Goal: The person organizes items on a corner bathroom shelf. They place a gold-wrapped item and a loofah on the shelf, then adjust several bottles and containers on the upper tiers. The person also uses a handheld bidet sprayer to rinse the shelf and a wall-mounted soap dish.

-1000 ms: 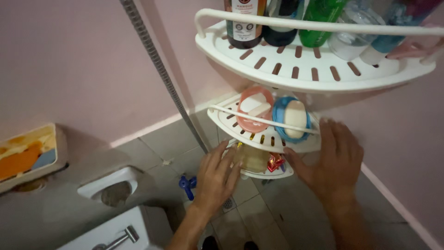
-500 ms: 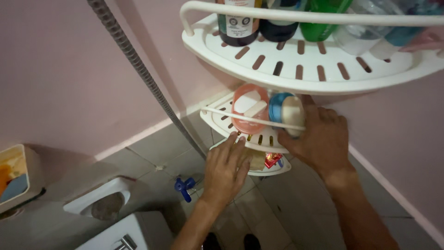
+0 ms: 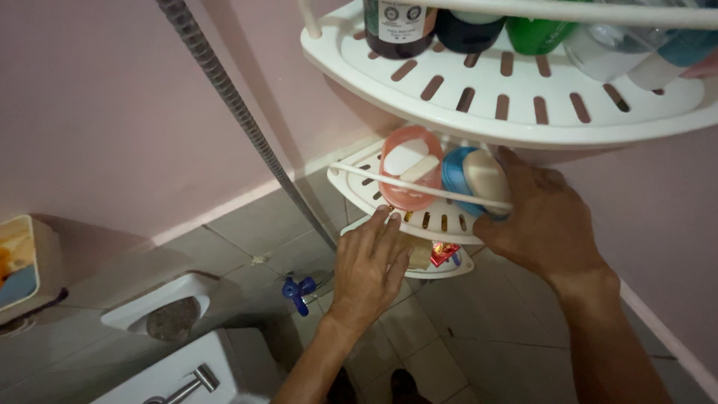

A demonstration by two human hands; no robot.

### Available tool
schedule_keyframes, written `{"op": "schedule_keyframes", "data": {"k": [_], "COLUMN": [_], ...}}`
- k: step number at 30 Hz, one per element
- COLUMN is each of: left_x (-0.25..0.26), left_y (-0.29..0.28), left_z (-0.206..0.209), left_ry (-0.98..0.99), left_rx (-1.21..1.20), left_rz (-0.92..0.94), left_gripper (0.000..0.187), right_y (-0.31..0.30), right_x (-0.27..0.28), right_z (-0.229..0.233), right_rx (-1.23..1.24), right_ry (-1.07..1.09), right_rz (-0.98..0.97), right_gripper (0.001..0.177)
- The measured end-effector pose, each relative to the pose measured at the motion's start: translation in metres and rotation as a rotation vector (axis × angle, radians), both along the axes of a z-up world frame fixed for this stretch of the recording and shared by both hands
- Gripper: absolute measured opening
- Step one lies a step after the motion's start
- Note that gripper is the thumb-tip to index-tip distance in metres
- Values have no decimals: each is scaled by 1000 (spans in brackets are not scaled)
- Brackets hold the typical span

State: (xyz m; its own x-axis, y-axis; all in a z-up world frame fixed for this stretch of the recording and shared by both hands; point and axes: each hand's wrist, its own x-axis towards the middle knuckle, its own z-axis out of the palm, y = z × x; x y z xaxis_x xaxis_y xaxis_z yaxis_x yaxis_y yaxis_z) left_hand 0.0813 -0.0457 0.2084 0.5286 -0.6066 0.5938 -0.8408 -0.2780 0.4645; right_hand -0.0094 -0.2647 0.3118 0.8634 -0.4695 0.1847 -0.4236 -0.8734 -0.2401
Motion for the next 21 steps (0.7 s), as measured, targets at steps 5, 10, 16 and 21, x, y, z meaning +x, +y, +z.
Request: {"op": "schedule_keyframes", "data": {"k": [5, 10, 16, 21], "left_x": [0, -2, -5, -4], "left_y": [1, -1, 1, 2], "left_z": [2, 0, 3, 2], "left_ry": [24, 8, 57, -13], "left_rx": [17, 30, 24, 34], "left_rz": [20, 38, 40, 48], "left_gripper": [50, 49, 49, 50], "right_y": [-1, 2, 10, 10], "right_x": [-5, -7, 9, 33], "right_z": [-2, 1, 10, 10], "right_rx": [-20, -116, 74, 5], "right_ry": [-13, -194, -328, -325], "right_rz": [84, 233, 333, 409], "right_gripper": [97, 82, 40, 30]}}
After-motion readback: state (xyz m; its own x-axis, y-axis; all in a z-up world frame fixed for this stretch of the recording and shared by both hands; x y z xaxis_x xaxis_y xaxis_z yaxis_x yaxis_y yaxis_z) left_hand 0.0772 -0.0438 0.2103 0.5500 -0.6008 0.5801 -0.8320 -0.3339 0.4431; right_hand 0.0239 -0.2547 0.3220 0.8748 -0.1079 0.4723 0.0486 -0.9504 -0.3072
